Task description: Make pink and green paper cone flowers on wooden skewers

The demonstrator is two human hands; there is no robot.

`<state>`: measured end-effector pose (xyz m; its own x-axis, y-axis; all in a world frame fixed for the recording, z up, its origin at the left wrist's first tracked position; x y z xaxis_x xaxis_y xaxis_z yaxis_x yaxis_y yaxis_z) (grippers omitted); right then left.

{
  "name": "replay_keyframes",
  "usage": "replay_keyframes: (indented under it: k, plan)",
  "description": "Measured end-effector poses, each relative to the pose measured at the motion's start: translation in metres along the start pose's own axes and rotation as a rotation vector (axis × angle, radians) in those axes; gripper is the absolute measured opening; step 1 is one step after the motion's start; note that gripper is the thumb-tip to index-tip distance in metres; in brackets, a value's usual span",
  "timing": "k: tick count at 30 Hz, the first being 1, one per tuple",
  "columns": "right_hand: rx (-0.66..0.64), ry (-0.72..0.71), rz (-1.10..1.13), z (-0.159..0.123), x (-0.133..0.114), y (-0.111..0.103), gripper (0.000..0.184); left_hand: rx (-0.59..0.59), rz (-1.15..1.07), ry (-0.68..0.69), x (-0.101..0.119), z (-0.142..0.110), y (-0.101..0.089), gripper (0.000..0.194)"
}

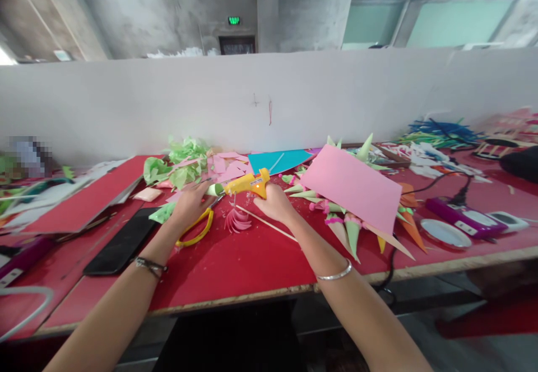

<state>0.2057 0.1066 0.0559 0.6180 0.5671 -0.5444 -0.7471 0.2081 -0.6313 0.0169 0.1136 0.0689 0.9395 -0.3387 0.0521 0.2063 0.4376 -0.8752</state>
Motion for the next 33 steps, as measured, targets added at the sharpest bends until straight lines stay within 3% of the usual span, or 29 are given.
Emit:
replay_keyframes:
  k: [6, 18, 33]
  plan:
    - [-0.009, 0.002, -0.126, 0.0014, 0.0022, -0.0048, 0.011, 0.018, 0.028, 0.011, 0.0008, -0.0008, -0.0018, 0.021]
    - [-0.011, -0.044, -0.249, 0.0021, -0.0033, -0.0099, 0.014, -0.070, 0.097, 0.031, 0.0041, -0.0011, 0.0040, 0.015]
    - [-0.087, -0.049, -0.353, 0.0029, -0.0004, -0.0083, 0.016, -0.033, 0.119, 0.021, 0.0034, -0.0024, -0.0040, 0.015]
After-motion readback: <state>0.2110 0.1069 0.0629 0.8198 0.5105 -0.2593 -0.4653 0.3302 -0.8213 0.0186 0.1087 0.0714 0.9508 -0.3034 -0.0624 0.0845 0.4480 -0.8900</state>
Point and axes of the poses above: each hand's wrist, its own z-axis towards the middle knuckle, its own y-axis out of the palm, x = y × z, the point moved 7 cm from there along z, towards the middle knuckle, and after that the axes turned 9 degrees about -y, right-handed, at the moved point
